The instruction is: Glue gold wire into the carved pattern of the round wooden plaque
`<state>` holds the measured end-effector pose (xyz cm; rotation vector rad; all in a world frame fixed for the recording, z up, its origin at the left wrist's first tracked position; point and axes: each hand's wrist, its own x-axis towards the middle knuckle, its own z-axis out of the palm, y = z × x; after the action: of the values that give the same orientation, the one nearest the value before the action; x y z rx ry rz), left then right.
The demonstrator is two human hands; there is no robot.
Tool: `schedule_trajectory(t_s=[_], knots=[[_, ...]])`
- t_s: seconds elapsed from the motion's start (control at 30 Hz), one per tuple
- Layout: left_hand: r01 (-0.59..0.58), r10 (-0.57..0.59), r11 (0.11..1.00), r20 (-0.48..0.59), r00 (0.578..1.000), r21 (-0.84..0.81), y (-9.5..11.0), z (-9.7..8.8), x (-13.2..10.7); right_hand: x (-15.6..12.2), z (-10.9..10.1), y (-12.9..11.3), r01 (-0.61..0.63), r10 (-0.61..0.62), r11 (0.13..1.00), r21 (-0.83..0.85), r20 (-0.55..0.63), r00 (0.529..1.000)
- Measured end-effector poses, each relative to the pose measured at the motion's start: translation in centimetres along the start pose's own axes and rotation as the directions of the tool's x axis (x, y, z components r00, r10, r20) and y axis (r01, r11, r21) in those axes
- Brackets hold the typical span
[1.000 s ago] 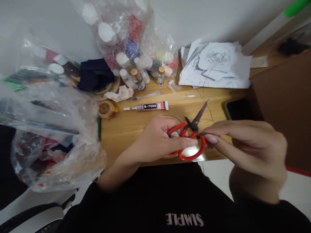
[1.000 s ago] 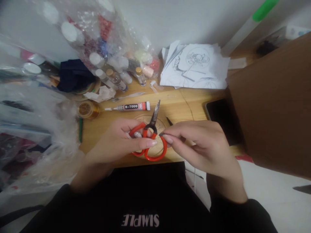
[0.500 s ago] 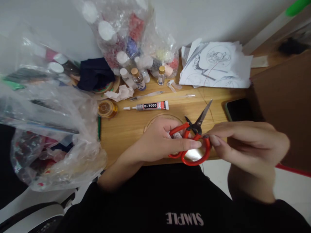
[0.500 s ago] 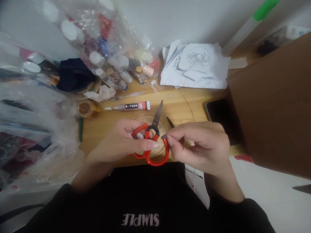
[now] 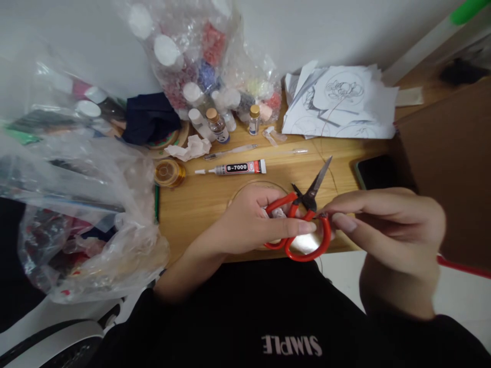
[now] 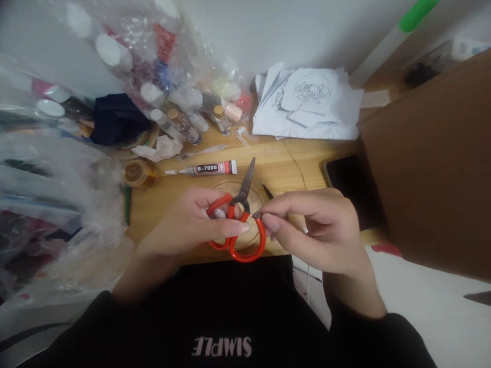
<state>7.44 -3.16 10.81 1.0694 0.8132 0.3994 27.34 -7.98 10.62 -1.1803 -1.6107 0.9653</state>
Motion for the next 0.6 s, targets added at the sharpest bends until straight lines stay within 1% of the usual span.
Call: schedule_trajectory(t_s=[0.13, 0.23, 0.33, 0.4, 0.5, 0.6], knots=[[-0.016, 0.016, 0.999, 0.003, 1.0, 0.037, 0.0, -0.1, 0.0, 0.3, -0.2, -0.1, 0.009, -0.008, 1.0, -0.014, 0.057, 0.998], [-0.047, 0.05, 0.987, -0.017, 0.999, 0.153, 0.3, -0.1, -0.1, 0.5, -0.6, 0.0, 0.001, 0.003, 0.999, -0.033, 0.105, 0.994], [-0.069, 0.091, 0.949, -0.056, 0.994, 0.308, 0.6, -0.1, -0.3, 0.6, -0.8, 0.0, 0.0, 0.005, 1.0, -0.029, 0.151, 0.989], [-0.073, 0.104, 0.928, -0.066, 0.992, 0.364, 0.7, 0.0, -0.4, 0.7, -0.9, 0.1, 0.008, -0.003, 1.0, -0.025, 0.174, 0.985], [-0.071, 0.102, 0.933, -0.07, 0.992, 0.354, 0.5, 0.0, -0.4, 0.8, -1.0, 0.1, 0.051, -0.04, 0.997, -0.049, 0.212, 0.976], [-0.042, 0.07, 0.944, -0.074, 0.995, 0.328, 0.3, 0.1, -0.4, 0.9, -1.0, 0.3, 0.133, -0.107, 0.986, -0.101, 0.228, 0.968]])
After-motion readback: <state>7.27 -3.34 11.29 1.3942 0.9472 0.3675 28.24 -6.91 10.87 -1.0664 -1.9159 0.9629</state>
